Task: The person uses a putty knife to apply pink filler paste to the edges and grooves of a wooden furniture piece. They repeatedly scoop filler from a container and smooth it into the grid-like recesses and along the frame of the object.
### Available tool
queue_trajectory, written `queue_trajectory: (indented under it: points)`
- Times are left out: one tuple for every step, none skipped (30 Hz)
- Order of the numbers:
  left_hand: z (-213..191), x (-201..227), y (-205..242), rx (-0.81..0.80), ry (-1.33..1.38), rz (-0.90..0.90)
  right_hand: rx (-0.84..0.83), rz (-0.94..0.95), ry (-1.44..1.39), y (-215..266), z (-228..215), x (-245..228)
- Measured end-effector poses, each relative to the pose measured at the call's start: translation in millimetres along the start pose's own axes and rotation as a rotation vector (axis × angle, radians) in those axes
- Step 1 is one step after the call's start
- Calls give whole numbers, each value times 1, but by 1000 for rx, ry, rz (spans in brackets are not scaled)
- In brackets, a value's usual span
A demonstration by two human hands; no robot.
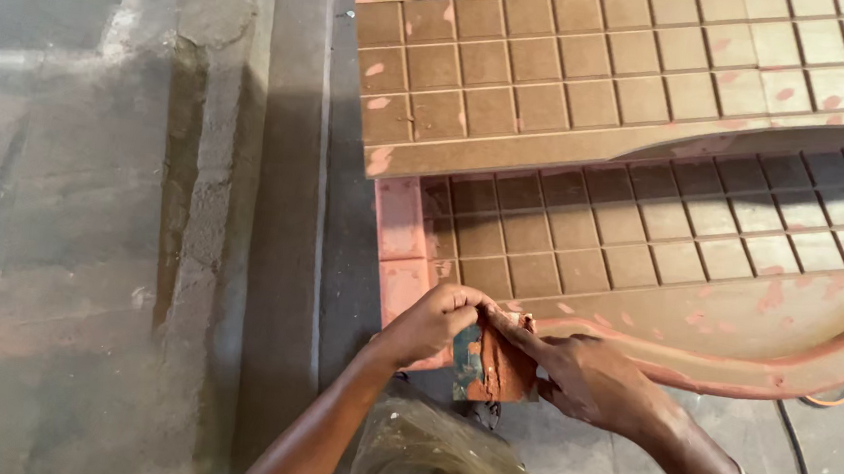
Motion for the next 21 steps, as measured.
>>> queue_trajectory:
  points:
    - [-10,-9,1,15,49,-12,18,-58,-73,-4,-2,-9]
    - [-21,-17,3,30,98,-24,36,-116,-146,-9,-5,-18]
    - [-36,-26,5,47,144,-38,54,-177,-221,-17,-9,-29]
    - [-51,-36,7,71,241,-66,-8,-208,-304,-28,-8,-39]
    - [-63,-46,10,88,341,-97,-70,-230,-392,-39,-5,-46]
    - [-75,-56,12,105,441,-128,-133,-252,-479,-51,-2,-53]
    - [-93,-63,13,150,485,-131,-221,-285,-582,-64,2,-59]
    - [-110,-70,13,197,528,-134,-309,-318,-684,-76,6,-62]
    - [-128,-78,15,243,572,-143,-400,-353,-790,-88,14,-65]
    - [-149,-83,15,294,561,-88,-414,-383,-927,-100,18,-62]
    - [-170,-88,12,336,549,-31,-420,-412,-1068,-112,23,-56]
    - [-190,-94,7,378,536,26,-423,-442,-1209,-128,27,-49]
    - [-203,-106,0,416,601,48,-289,-511,-1365,-145,25,-38]
    - [-212,-119,-11,454,667,69,-144,-577,-1516,-159,23,-26]
    - [-220,-133,-23,486,728,85,18,-642,-1665,-170,25,-16]
    - [-223,-146,-39,486,719,114,127,-497,-1768,-188,37,-6]
    - [-224,-159,-61,486,711,150,238,-349,-1857,-208,46,6]
    - [-227,-170,-82,486,704,187,347,-196,-1939,-226,56,17]
    - [-228,-182,-100,489,694,199,378,-175,-1959,-239,63,20]
    - [-230,-191,-118,491,684,211,410,-153,-1978,-251,70,23]
    - [-232,-195,-132,498,671,226,438,-136,-1995,-267,75,27]
Point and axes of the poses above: each hand's wrist, its own y-axis away from the middle knuckle, its own z-axis out of the palm, x = y × z, the point moved 7 cm from there along -y, towards the middle knuckle, and after that the axes turned 9 degrees about z, right-handed, at the moved point
